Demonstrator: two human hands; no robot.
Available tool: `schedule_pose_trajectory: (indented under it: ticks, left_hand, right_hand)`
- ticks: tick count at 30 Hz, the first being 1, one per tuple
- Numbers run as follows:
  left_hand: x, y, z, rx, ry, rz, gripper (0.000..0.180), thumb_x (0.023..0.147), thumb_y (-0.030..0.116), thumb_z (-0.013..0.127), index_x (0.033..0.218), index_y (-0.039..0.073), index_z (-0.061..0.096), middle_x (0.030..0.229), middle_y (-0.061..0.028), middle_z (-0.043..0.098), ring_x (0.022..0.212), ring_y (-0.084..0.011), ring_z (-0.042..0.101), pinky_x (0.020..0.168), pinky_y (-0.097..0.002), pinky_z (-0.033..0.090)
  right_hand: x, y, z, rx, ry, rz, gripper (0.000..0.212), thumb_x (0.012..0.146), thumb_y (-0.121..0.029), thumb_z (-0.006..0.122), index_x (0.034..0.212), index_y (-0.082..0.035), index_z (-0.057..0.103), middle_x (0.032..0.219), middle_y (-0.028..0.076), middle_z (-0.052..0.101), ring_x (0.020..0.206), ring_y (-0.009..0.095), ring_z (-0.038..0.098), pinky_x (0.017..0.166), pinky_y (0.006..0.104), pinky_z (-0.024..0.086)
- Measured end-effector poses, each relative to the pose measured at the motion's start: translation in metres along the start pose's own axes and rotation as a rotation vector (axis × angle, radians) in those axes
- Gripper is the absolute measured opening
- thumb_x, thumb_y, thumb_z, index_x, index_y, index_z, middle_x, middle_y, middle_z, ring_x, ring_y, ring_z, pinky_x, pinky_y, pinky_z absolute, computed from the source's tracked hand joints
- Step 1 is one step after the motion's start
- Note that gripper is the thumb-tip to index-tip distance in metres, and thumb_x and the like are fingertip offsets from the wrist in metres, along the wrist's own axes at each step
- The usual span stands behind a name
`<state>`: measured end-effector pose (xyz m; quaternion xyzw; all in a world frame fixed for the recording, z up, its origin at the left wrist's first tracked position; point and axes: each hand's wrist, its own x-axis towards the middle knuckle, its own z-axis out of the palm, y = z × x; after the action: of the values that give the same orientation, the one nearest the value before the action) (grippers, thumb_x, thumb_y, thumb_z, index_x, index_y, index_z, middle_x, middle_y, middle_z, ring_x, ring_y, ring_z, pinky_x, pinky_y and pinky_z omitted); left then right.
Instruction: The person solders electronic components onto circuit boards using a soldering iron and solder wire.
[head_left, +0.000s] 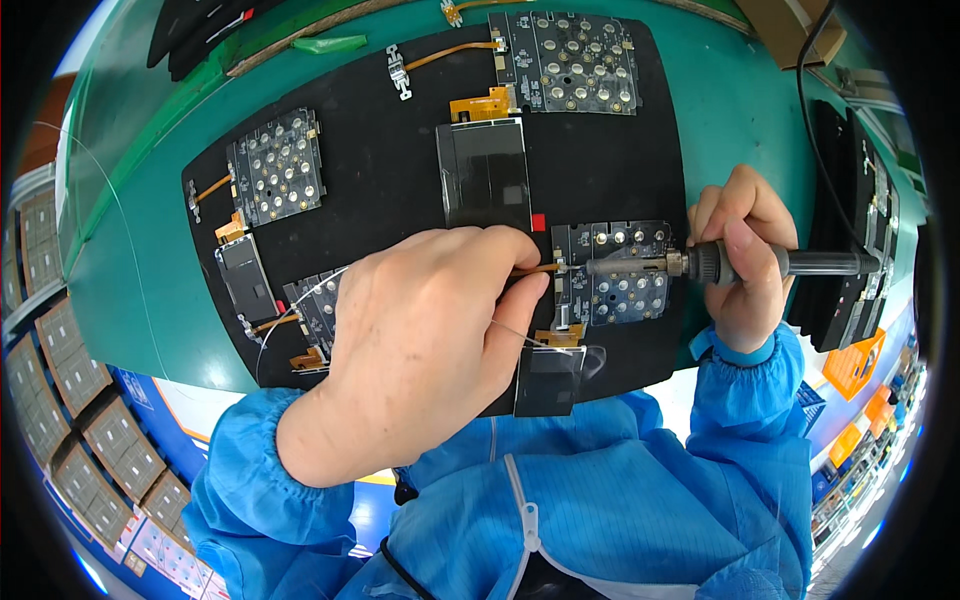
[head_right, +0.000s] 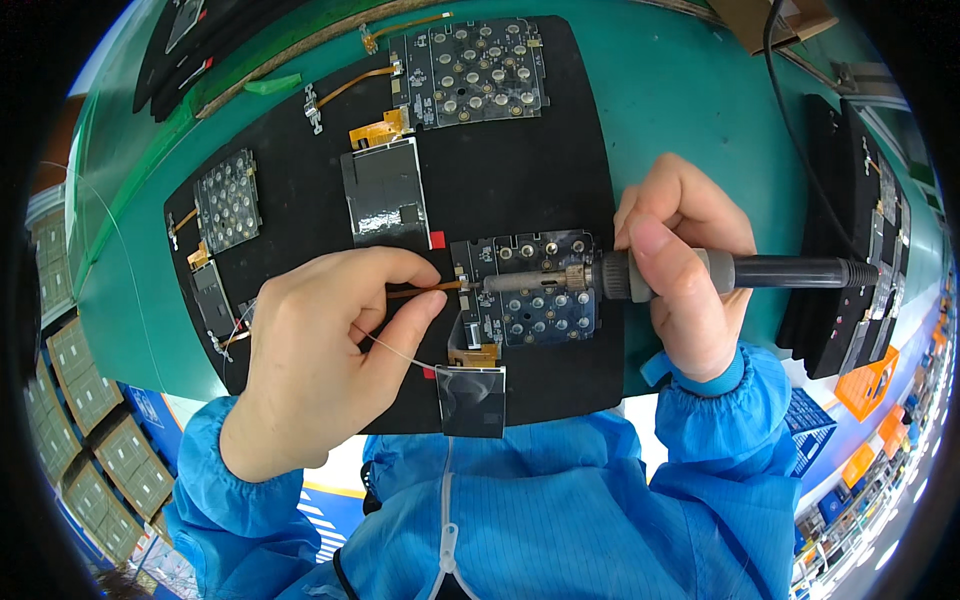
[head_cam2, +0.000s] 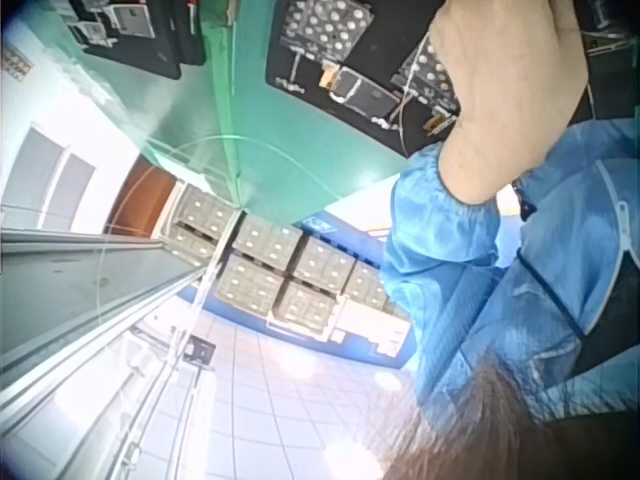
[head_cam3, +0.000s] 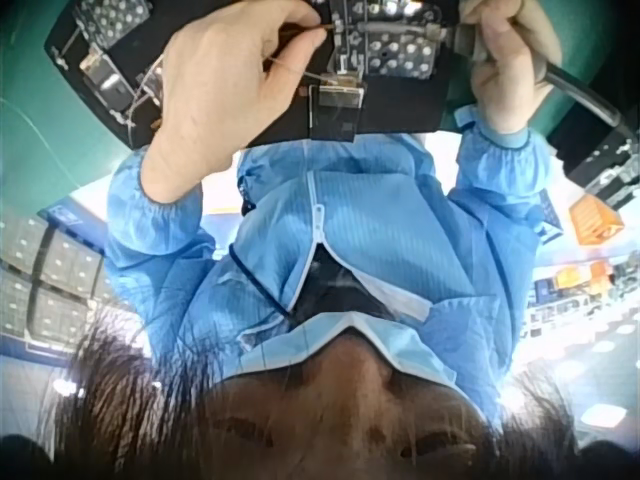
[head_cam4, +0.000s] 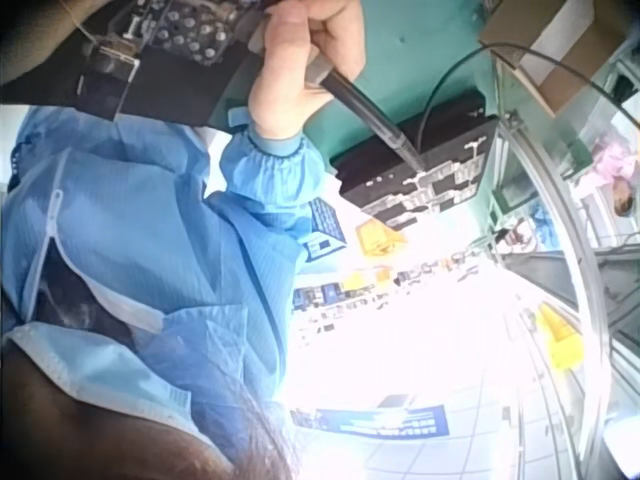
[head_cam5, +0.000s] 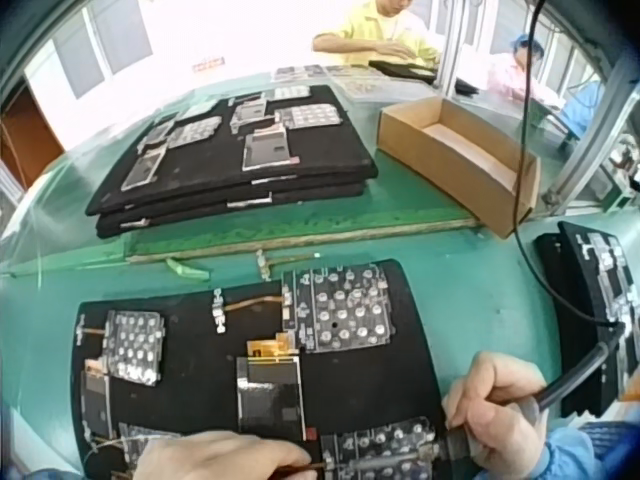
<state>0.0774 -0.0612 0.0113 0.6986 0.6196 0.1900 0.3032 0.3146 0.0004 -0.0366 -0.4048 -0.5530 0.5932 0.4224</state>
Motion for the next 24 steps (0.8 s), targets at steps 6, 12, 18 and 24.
schedule_pose_trajectory:
  ticks: [6,12,18,24]
  left_hand:
    - [0.016,0.001,-0.003,-0.088,-0.104,-0.035,0.004,0.081,0.001,0.071,0.082,0.0,0.067,0.045,-0.004,0.034,0.038,-0.0148,0.036,0.044,-0.0315,0.031]
    - [0.024,-0.001,-0.006,-0.07,-0.172,-0.047,0.007,0.08,0.0,0.069,0.075,-0.002,0.064,0.044,-0.0049,0.038,0.038,-0.0151,0.037,0.046,-0.0314,0.035]
    - [0.028,-0.005,-0.009,-0.186,-0.184,-0.072,0.008,0.079,-0.001,0.068,0.074,-0.003,0.063,0.044,-0.0042,0.038,0.04,-0.0133,0.036,0.046,-0.0298,0.036]
    - [0.026,-0.003,-0.016,-0.262,-0.23,-0.167,0.008,0.08,-0.001,0.067,0.073,-0.004,0.063,0.045,-0.0024,0.037,0.041,-0.0108,0.035,0.046,-0.0286,0.036]
  right_hand:
    - [0.001,0.0,-0.003,0.0,-0.038,0.006,0.024,0.082,-0.024,0.058,0.073,-0.004,0.048,0.071,0.004,0.046,0.067,0.011,0.04,0.06,0.0263,0.029]
    - [0.0,-0.002,-0.003,0.01,-0.03,0.032,0.024,0.081,-0.024,0.058,0.074,-0.003,0.049,0.072,0.005,0.048,0.067,0.011,0.039,0.06,0.0262,0.029]
    - [0.001,0.0,-0.002,0.001,-0.023,-0.015,0.024,0.082,-0.025,0.057,0.076,-0.002,0.05,0.073,0.007,0.05,0.067,0.011,0.04,0.061,0.0264,0.028]
    - [0.004,0.001,-0.005,0.002,-0.045,-0.04,0.023,0.081,-0.024,0.056,0.077,-0.001,0.051,0.073,0.007,0.051,0.068,0.012,0.04,0.062,0.0263,0.028]
